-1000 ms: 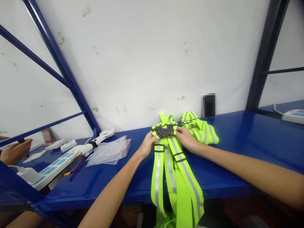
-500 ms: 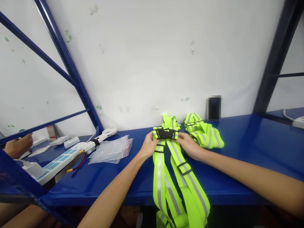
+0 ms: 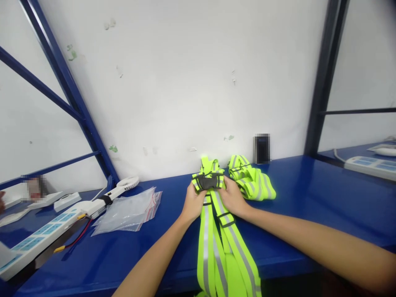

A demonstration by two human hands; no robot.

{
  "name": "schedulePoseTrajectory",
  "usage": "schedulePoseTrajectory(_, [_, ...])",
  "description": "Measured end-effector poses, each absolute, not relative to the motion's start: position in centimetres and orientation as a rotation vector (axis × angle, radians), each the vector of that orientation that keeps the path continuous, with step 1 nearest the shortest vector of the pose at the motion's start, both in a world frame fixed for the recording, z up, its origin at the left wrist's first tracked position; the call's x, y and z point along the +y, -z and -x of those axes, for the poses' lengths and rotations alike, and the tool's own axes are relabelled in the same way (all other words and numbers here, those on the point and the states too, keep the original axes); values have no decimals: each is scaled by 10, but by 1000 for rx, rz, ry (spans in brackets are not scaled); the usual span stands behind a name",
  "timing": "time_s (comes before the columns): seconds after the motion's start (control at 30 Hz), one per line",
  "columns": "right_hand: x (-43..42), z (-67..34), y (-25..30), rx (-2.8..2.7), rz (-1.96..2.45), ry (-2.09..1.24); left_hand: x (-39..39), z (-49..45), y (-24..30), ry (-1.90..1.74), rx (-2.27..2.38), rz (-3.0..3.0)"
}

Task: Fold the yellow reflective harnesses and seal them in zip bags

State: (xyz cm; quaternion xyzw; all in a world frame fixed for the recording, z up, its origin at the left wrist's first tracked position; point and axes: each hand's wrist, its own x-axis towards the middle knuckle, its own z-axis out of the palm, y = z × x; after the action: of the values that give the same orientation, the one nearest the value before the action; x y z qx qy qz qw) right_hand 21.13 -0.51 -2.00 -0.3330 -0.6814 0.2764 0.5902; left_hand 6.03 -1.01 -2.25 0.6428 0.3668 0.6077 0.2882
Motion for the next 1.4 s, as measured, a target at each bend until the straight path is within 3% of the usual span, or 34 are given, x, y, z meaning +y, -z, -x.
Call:
schedulePoseTrajectory(0.3, [-3,-209,27,-1589,764,-613,-14,-62,19,-1633,975,-1730])
schedulePoseTrajectory(0.6, [-13,-207,18,-1603,469,-1104,-17,-49,16,-1690,1023,-1669])
schedulePoseTrajectory(0.83, [-23,-213,18,-1614,542,-1350,-19,-47,14,-1696,1005,-1688])
schedulePoseTrajectory(1.1, [-20,-209,19,-1490,444,-1497,-21,-51,29,-1461,877,-1136])
schedulePoseTrajectory(1.4, [-14,-211,22,-1541,564,-1243,-33,-58,12,-1299,718,-844])
